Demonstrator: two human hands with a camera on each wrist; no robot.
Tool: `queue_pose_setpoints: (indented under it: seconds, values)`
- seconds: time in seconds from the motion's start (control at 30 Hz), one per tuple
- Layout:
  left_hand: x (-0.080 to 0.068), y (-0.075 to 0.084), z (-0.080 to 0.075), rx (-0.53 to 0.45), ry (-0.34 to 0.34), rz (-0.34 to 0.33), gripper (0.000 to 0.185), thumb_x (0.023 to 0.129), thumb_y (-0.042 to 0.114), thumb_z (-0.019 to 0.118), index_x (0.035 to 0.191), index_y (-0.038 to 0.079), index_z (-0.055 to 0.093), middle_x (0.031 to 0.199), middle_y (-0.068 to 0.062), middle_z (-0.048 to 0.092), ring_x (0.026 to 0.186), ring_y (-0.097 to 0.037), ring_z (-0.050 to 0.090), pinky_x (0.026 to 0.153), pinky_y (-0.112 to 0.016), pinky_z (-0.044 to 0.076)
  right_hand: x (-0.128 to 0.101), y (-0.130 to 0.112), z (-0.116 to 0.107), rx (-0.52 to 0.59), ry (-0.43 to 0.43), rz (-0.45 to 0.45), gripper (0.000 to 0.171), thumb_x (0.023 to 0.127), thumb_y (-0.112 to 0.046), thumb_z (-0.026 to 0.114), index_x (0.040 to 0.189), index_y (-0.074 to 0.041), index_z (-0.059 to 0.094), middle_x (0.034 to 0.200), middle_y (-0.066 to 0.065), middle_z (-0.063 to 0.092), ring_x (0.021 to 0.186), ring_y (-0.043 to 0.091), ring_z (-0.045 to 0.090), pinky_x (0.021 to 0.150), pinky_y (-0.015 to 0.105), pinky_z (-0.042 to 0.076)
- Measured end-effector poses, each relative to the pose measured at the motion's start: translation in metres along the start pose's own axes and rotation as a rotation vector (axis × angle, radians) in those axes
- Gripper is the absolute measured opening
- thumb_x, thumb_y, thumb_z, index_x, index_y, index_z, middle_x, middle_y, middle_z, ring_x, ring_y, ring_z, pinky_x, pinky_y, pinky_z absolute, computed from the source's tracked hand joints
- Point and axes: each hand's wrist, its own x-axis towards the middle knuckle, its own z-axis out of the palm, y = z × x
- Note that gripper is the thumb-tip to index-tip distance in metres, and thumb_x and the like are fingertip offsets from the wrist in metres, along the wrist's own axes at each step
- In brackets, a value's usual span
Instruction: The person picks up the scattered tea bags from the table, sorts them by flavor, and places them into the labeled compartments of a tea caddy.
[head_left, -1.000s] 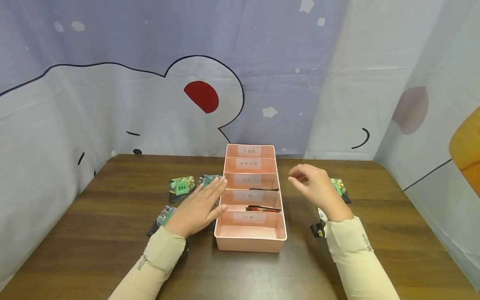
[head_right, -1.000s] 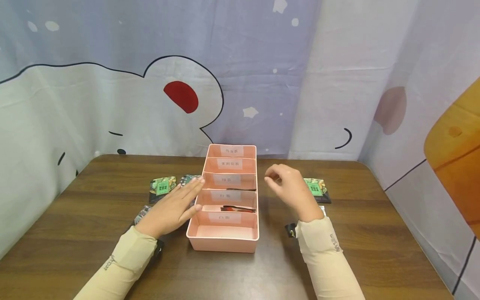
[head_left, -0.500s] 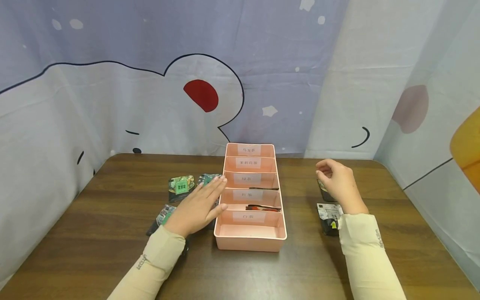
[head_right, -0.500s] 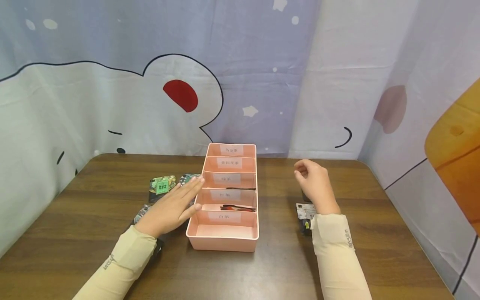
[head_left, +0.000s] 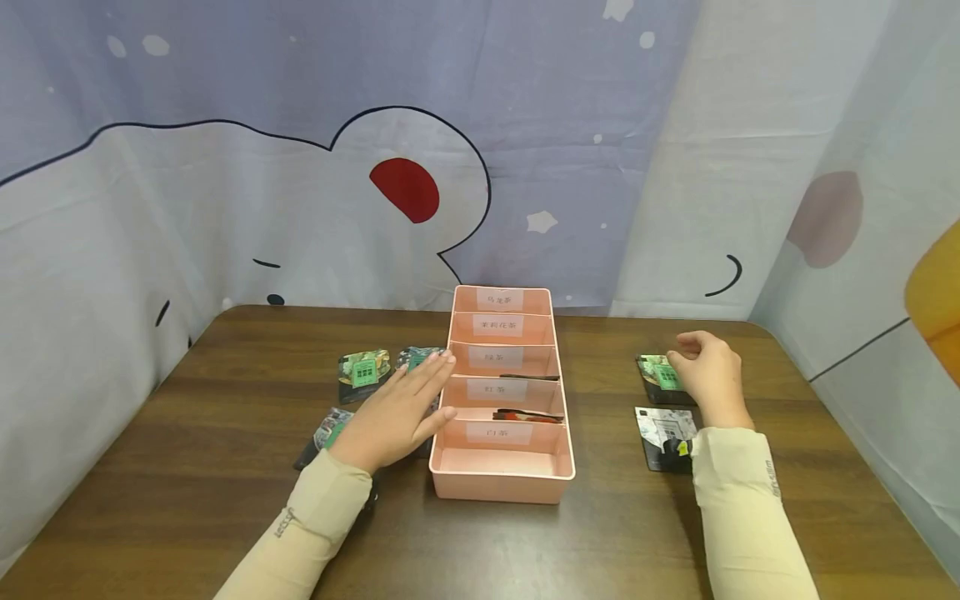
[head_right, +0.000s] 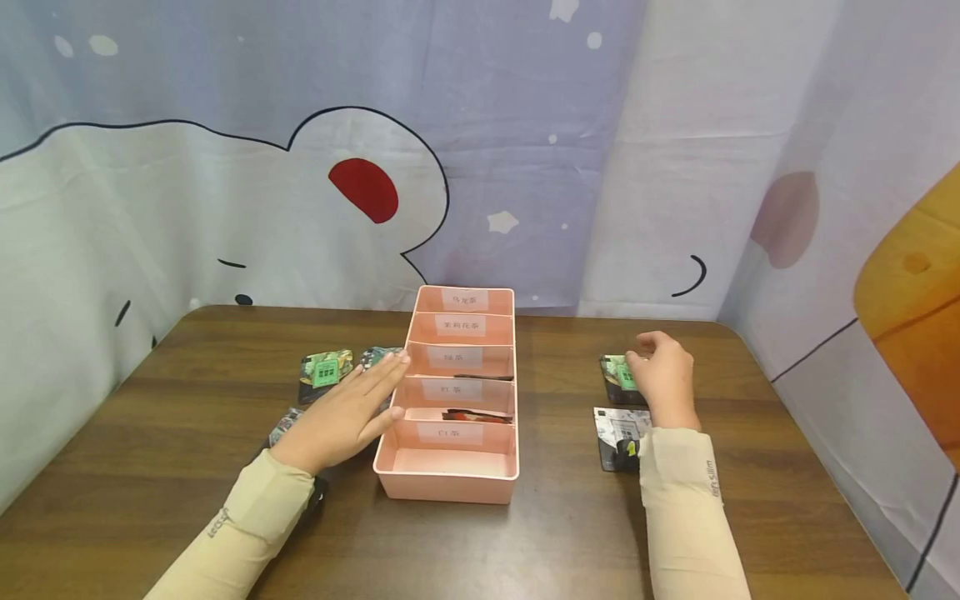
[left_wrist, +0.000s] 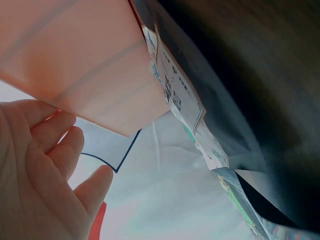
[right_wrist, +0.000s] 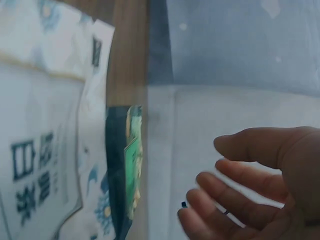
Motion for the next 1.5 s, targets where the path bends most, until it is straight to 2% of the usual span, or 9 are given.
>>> queue_pose_setpoints:
  seconds: [0.2,0.33,0.43,0.67,1.23,1.5]
  values:
    - [0.0,0.0,0.0,0.0,0.002,0.003,0.071,0.106,0.047,0.046,0.161,0.008,0.026,0.167,-0.006,0.025,0.153,-0.027,0.023,0.123,-0.053,0.019,0.003,0.008,-0.002,-0.054,-0.089,0.129,0.051,0.096,-0.016,0.061,0.134,0.017,0.051,0.13,0.037,0.057,0.119,0.055,0.052,0.101,0.062,0.043]
    - [0.0,0.001,-0.001,0.0,-0.001,0.003,0.071,0.106,0.047,0.046,0.161,0.007,0.026,0.167,-0.007,0.025,0.153,-0.027,0.022,0.123,-0.053,0.019,0.004,0.013,-0.002,-0.099,-0.162,0.179,0.059,0.095,-0.02,0.061,0.136,0.02,0.046,0.136,0.04,0.05,0.125,0.059,0.044,0.105,0.064,0.04]
    - [0.0,0.001,-0.001,-0.002,0.0,0.005,0.071,0.106,0.046,0.047,0.161,0.007,0.026,0.167,-0.007,0.025,0.153,-0.028,0.023,0.123,-0.054,0.019,0.005,0.015,-0.002,-0.128,-0.211,0.186,0.064,0.095,-0.023,0.062,0.137,0.022,0.044,0.138,0.043,0.045,0.127,0.062,0.04,0.107,0.065,0.037]
    - [-0.001,0.0,-0.001,-0.006,0.003,0.002,0.071,0.106,0.047,0.047,0.161,0.008,0.026,0.167,-0.007,0.026,0.153,-0.027,0.023,0.123,-0.054,0.019,0.006,0.02,0.001,-0.195,-0.271,0.176,0.071,0.091,-0.027,0.069,0.133,0.026,0.044,0.136,0.046,0.044,0.125,0.064,0.041,0.106,0.066,0.038]
    - [0.0,0.0,0.0,-0.004,-0.004,-0.008,0.071,0.106,0.048,0.045,0.161,0.009,0.026,0.167,-0.005,0.025,0.153,-0.027,0.023,0.123,-0.053,0.019,0.007,0.026,0.001,-0.176,-0.31,0.239,0.076,0.089,-0.024,0.074,0.135,0.027,0.041,0.137,0.045,0.043,0.125,0.062,0.04,0.107,0.066,0.035]
    - [0.0,0.001,0.0,-0.01,0.0,-0.007,0.07,0.106,0.047,0.046,0.161,0.008,0.027,0.167,-0.005,0.025,0.154,-0.026,0.022,0.123,-0.053,0.019,0.007,0.03,-0.002,-0.124,-0.316,0.279,0.079,0.091,-0.028,0.072,0.137,0.027,0.039,0.136,0.045,0.044,0.122,0.056,0.047,0.104,0.063,0.041]
